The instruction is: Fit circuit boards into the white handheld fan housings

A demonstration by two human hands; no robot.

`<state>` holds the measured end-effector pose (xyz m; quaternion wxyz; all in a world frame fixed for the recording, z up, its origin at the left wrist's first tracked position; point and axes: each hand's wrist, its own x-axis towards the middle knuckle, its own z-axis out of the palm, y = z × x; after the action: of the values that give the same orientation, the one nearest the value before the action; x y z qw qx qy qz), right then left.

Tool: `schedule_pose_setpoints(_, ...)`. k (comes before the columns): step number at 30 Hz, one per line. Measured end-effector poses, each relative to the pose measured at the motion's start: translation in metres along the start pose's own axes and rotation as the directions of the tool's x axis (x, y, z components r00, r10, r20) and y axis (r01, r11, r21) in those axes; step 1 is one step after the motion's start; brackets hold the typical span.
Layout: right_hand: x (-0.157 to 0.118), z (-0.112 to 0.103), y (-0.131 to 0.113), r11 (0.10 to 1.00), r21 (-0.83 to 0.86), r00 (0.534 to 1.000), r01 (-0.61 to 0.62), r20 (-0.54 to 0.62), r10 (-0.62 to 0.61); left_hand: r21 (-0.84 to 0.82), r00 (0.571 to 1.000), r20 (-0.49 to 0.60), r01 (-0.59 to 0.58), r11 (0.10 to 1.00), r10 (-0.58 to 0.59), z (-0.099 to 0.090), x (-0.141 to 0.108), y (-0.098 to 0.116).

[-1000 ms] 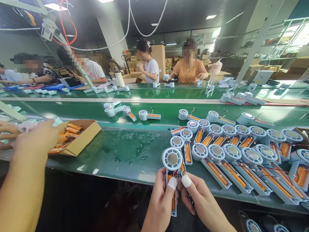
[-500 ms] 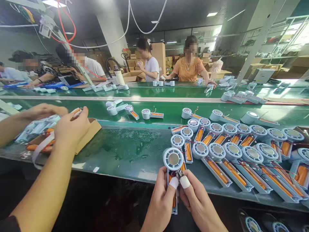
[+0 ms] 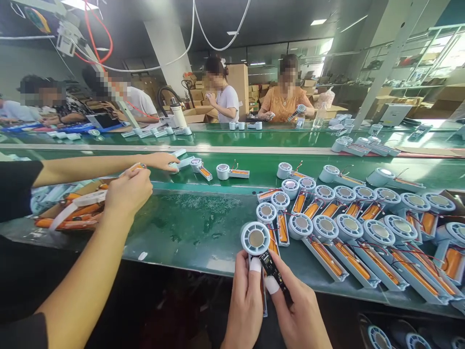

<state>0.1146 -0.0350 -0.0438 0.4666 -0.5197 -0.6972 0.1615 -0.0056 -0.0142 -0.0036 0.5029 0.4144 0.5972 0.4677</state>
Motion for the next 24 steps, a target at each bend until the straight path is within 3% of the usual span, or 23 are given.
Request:
schedule_pose_setpoints(3,0.000,0.004,-0.002,0.998,-0.065,1.000,-0.016,-0.012,0.015,-0.065,0.999,0.043,0.031,0.997,-0.028,0.002,-0.003,-0.007)
schedule_pose_setpoints(5,0.000,0.007,-0.007,0.992,-0.126,1.000,-0.024,0.008,0.025,-0.061,1.000,0.007,0.029,0.998,-0.028,0.004,-0.006,-0.011)
schedule_pose_setpoints(8,0.001,0.012,-0.014,0.971,-0.239,0.997,-0.032,0.055,0.046,-0.007,0.997,-0.075,0.008,1.000,-0.008,0.008,-0.009,-0.011)
schedule_pose_setpoints(11,0.003,0.014,-0.017,0.936,-0.352,0.987,0.023,0.160,0.036,0.003,0.998,-0.063,0.009,1.000,-0.009,0.006,-0.009,-0.011)
schedule_pose_setpoints(13,0.006,0.011,-0.017,0.908,-0.405,0.953,0.106,0.302,0.023,-0.017,0.999,-0.050,0.015,1.000,-0.016,0.002,-0.005,-0.012)
schedule_pose_setpoints(16,0.015,-0.001,-0.020,0.891,-0.418,0.840,0.174,0.535,0.087,-0.076,0.999,-0.039,0.012,0.997,-0.015,-0.008,0.001,-0.017)
schedule_pose_setpoints(19,0.028,-0.017,-0.022,0.967,-0.228,0.752,0.116,0.656,0.065,-0.298,0.995,0.016,0.097,0.950,-0.097,-0.013,0.004,-0.018)
schedule_pose_setpoints(21,0.033,-0.023,-0.021,0.998,0.028,0.739,-0.052,0.673,0.020,-0.452,0.979,0.080,0.203,0.869,-0.187,-0.013,0.004,-0.016)
schedule_pose_setpoints(22,0.033,-0.023,-0.020,0.972,0.155,0.741,-0.175,0.671,0.027,-0.487,0.969,0.103,0.246,0.838,-0.224,-0.013,0.004,-0.015)
schedule_pose_setpoints(24,0.029,-0.016,-0.016,0.834,0.354,0.744,-0.423,0.661,0.097,-0.467,0.960,0.097,0.278,0.840,-0.264,-0.013,0.005,-0.013)
